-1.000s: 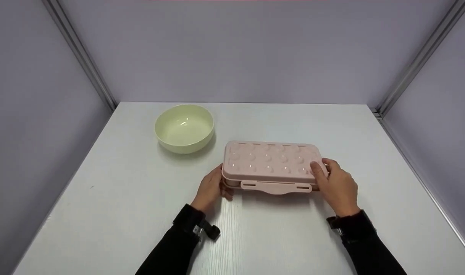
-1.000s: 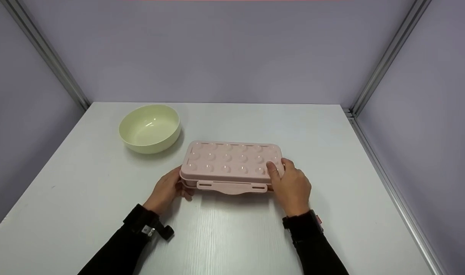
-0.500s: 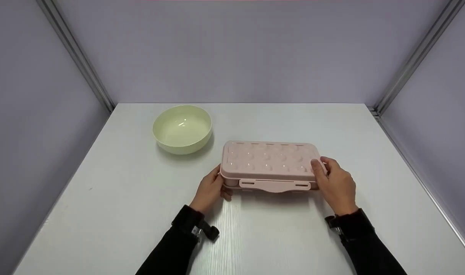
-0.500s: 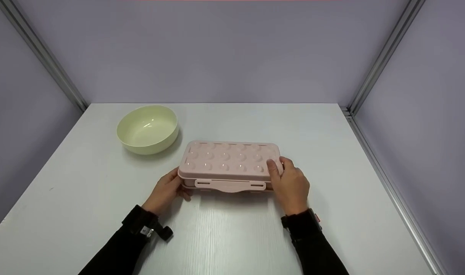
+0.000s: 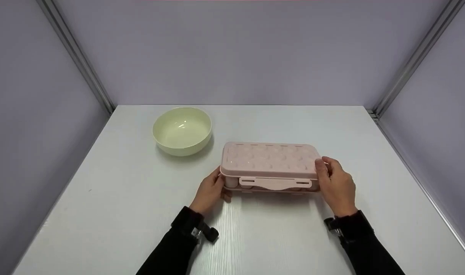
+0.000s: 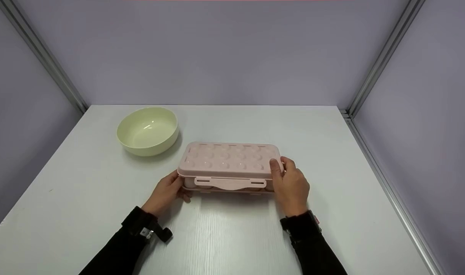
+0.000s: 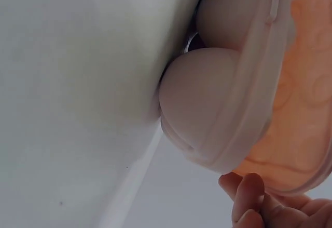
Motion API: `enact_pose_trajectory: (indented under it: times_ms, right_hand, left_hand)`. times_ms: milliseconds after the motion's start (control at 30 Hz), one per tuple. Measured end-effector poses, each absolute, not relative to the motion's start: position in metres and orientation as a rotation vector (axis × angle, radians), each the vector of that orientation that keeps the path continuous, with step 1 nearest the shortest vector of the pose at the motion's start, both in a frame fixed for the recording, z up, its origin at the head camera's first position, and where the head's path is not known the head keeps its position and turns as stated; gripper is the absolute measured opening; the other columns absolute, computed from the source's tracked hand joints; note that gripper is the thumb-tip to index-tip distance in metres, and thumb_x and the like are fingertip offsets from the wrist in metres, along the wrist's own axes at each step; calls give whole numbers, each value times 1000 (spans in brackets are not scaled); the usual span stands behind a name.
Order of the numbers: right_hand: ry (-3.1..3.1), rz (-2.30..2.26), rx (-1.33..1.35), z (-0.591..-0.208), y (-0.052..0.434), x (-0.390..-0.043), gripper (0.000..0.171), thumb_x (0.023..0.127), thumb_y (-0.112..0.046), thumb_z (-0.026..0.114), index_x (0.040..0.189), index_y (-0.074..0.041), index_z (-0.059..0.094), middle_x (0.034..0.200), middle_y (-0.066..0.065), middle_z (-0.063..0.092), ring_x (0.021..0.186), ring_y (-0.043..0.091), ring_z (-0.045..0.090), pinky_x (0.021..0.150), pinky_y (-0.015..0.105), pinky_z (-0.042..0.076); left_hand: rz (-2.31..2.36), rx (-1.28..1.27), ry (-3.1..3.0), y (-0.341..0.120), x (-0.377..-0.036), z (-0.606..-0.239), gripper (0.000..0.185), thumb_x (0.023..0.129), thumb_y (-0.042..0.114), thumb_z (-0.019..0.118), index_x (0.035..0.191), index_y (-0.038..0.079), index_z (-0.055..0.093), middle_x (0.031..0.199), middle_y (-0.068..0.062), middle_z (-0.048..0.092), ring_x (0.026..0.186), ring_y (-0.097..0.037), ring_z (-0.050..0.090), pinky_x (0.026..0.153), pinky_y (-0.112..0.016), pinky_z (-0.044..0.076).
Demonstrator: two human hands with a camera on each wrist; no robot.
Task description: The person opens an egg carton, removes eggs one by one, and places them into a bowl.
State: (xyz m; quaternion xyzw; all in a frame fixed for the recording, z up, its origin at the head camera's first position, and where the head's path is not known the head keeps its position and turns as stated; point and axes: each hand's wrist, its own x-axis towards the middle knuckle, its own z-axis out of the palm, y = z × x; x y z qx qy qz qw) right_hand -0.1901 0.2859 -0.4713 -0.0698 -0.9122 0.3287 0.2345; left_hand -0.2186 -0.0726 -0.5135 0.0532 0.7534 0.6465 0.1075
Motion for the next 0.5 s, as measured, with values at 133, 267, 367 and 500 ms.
enact_pose_trajectory:
  times_ms: [133, 267, 367, 500]
  right_hand:
    - [-2479, 1001, -201, -470, 288, -190, 58, 112, -50, 47, 144, -5, 63, 115, 20, 79, 93, 30, 72, 74, 32, 48]
    - [-2451, 1135, -205, -467, 289, -190, 58, 113, -49, 44, 152, -8, 57, 123, 18, 78, 99, 22, 69, 76, 19, 44]
    - [-2427, 1240, -191, -465, 290, -190, 58, 114, -49, 42, 157, -11, 50, 127, 16, 77, 101, 15, 64, 80, 16, 42]
    - [-2394, 1354, -153, -464, 293, -192, 58, 115, -45, 40, 163, -12, 40, 137, 17, 72, 110, 8, 62, 89, 14, 43]
  left_hand:
    - [1896, 164, 2230, -72, -219, -514, 56, 117, 27, 44, 168, 8, 32, 104, -21, 74, 66, -19, 72, 69, -39, 64]
    - [1887, 188, 2258, -72, -220, -514, 56, 117, 29, 43, 168, 8, 33, 105, -20, 75, 68, -22, 74, 68, -39, 65]
    - [1881, 207, 2272, -73, -220, -513, 55, 117, 29, 42, 167, 8, 33, 106, -20, 75, 68, -22, 74, 67, -39, 64]
    - [1845, 232, 2303, -72, -221, -512, 55, 117, 24, 41, 168, 5, 31, 97, -20, 74, 64, -19, 72, 66, -36, 64]
